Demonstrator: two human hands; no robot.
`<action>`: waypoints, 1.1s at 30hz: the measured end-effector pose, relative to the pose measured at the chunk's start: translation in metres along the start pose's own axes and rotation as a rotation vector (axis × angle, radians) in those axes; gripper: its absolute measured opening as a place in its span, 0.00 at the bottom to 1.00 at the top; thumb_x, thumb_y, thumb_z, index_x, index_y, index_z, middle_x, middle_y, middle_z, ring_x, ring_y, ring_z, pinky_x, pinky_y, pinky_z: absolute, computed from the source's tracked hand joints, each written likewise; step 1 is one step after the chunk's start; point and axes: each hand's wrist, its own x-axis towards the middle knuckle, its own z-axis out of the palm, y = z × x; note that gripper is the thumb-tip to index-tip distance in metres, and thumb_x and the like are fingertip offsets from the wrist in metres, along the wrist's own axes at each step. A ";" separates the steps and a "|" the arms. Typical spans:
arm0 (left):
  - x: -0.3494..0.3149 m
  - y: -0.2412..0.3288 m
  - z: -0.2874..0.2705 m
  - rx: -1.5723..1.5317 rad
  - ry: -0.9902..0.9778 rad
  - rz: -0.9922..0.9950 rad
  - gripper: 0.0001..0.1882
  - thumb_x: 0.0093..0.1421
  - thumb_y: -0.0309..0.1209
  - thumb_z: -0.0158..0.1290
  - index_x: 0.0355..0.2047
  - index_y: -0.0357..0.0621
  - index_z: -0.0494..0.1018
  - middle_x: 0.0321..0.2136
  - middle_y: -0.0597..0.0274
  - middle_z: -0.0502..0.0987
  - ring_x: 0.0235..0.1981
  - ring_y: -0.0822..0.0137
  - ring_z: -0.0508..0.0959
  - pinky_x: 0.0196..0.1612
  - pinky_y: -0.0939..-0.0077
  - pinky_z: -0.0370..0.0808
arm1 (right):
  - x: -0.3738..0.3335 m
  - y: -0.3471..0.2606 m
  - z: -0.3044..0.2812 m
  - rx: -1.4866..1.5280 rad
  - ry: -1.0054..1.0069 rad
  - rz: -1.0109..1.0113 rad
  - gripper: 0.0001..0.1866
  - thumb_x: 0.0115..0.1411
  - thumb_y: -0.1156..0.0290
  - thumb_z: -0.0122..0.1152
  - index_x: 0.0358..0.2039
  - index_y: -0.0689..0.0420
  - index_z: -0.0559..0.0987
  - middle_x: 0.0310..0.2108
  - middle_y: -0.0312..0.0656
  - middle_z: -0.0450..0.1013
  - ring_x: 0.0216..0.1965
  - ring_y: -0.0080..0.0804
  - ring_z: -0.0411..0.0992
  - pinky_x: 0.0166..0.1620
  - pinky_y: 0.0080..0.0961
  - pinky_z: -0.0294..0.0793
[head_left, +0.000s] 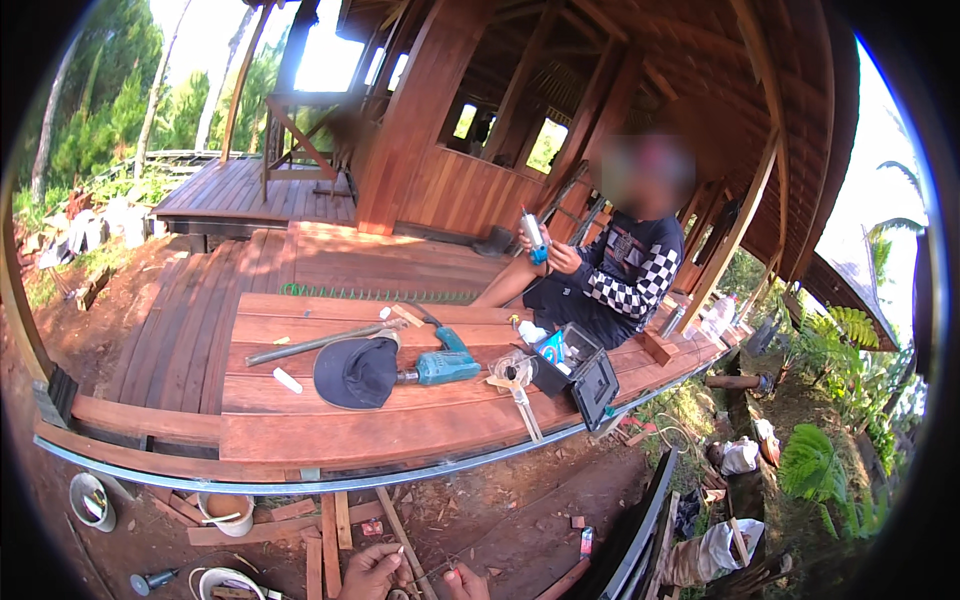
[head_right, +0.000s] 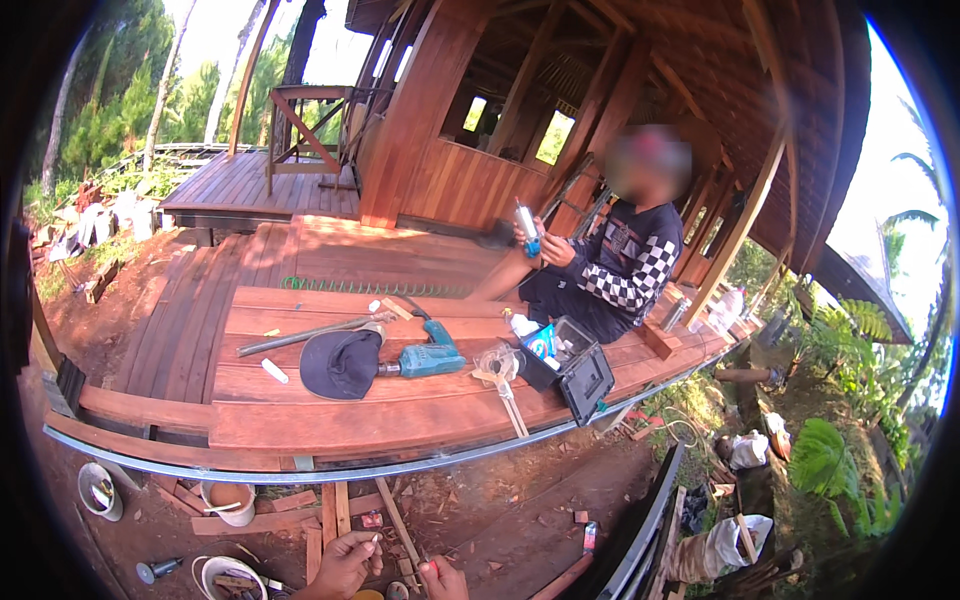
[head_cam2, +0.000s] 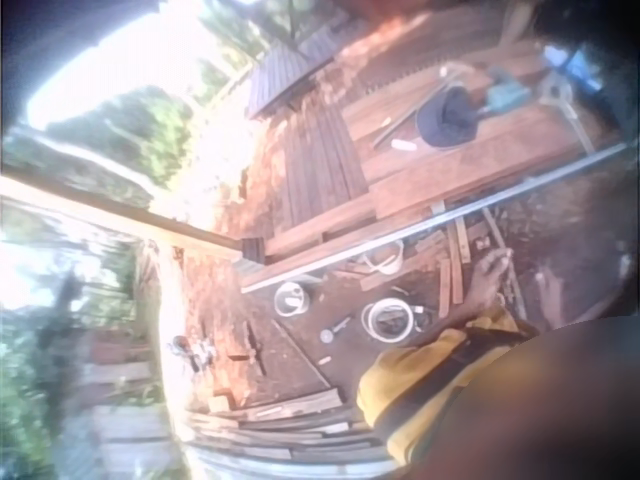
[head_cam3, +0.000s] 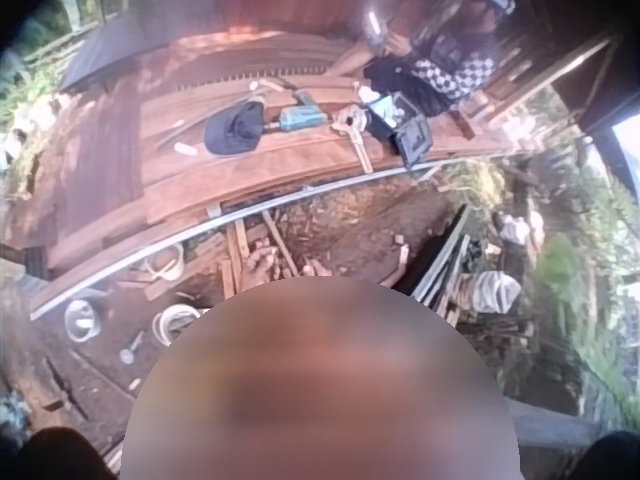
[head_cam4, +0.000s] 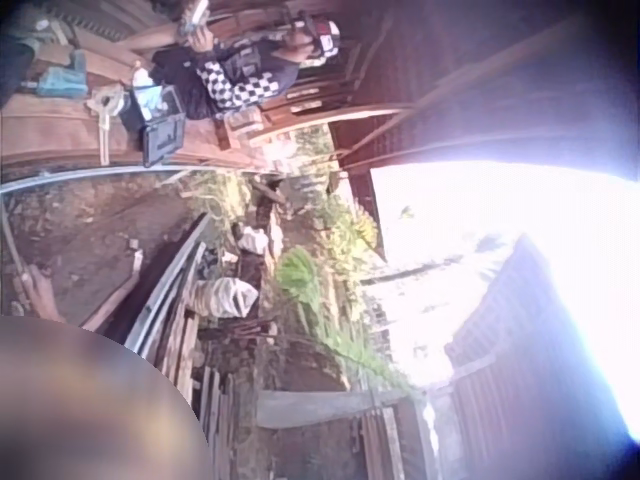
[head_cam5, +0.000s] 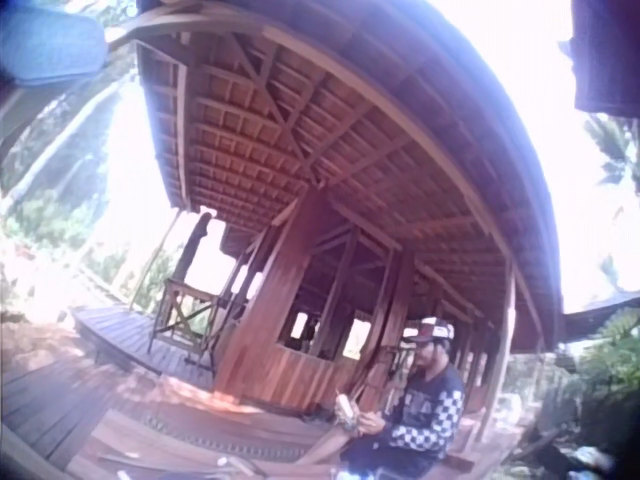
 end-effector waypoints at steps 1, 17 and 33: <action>0.004 0.001 0.002 -0.001 0.021 0.010 0.16 0.75 0.26 0.55 0.61 0.40 0.76 0.42 0.61 0.82 0.33 0.67 0.82 0.36 0.73 0.80 | 0.006 0.003 -0.002 0.025 -0.002 0.005 0.26 0.76 0.53 0.54 0.61 0.61 0.78 0.51 0.62 0.80 0.53 0.57 0.80 0.56 0.45 0.77; 0.097 0.166 0.061 0.782 0.513 0.820 0.06 0.71 0.28 0.58 0.41 0.38 0.81 0.26 0.74 0.74 0.25 0.84 0.65 0.29 0.83 0.60 | 0.132 0.039 -0.116 -0.130 0.091 -0.162 0.18 0.64 0.62 0.74 0.29 0.57 0.73 0.19 0.42 0.60 0.21 0.40 0.58 0.29 0.43 0.65; 0.261 0.361 0.023 1.670 0.530 0.573 0.28 0.57 0.47 0.72 0.45 0.33 0.84 0.23 0.57 0.74 0.28 0.64 0.76 0.33 0.61 0.73 | 0.212 0.023 -0.172 -0.035 0.149 -0.464 0.09 0.58 0.76 0.78 0.36 0.56 0.83 0.19 0.39 0.69 0.20 0.28 0.65 0.26 0.28 0.68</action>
